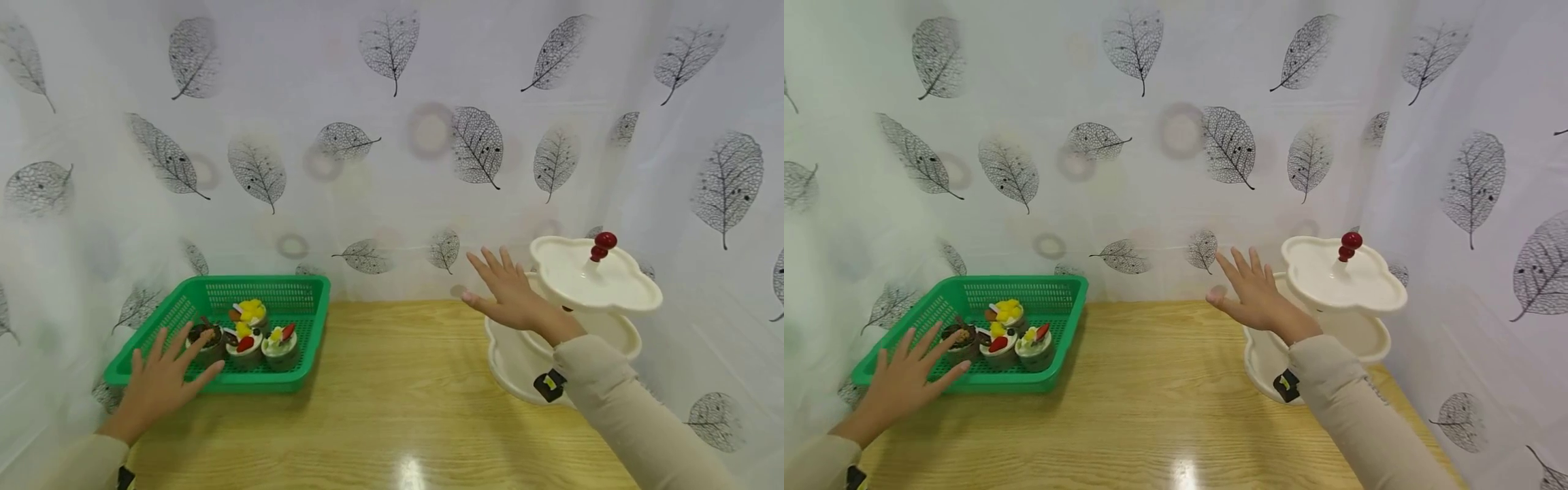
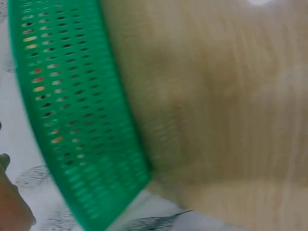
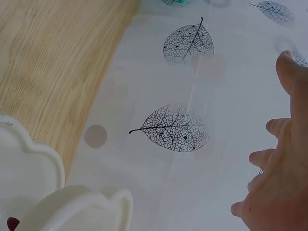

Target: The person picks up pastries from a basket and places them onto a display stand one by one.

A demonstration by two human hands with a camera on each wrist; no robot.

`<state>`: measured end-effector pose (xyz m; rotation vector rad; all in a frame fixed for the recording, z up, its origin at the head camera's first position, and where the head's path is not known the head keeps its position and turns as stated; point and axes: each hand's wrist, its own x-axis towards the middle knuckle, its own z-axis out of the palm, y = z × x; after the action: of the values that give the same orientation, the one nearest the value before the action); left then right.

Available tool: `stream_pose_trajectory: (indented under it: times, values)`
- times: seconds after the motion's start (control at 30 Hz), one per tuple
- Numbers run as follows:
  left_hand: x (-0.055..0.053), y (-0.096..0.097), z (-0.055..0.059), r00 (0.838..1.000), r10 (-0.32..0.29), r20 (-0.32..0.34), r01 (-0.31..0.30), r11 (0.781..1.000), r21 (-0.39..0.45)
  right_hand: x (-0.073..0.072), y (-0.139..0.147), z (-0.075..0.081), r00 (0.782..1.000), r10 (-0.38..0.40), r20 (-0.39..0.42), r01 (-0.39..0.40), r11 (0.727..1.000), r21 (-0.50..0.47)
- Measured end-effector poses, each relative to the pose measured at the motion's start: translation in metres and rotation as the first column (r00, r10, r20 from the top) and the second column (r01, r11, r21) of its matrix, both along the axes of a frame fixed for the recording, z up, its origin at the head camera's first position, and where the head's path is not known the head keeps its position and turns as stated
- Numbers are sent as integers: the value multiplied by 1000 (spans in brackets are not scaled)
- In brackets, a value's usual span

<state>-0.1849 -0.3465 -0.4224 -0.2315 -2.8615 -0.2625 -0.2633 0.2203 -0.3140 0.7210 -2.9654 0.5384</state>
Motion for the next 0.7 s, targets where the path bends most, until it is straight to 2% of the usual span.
stream_pose_trajectory:
  times: [0.13,0.27,0.5,0.7]
  values:
    - [7,-4,-20,1000,20,-24,-20,1000,-3,2,-4,-2,1000,25,10,-24,997,-78]
    - [10,-3,-30,999,36,-20,-36,999,15,7,-10,-2,997,67,47,-57,980,-190]
    - [11,0,-35,998,61,-9,-61,997,46,13,-20,-15,992,127,28,-113,947,-301]
    - [12,1,-38,997,60,-45,-56,996,73,17,-26,-30,991,134,9,-120,917,-380]
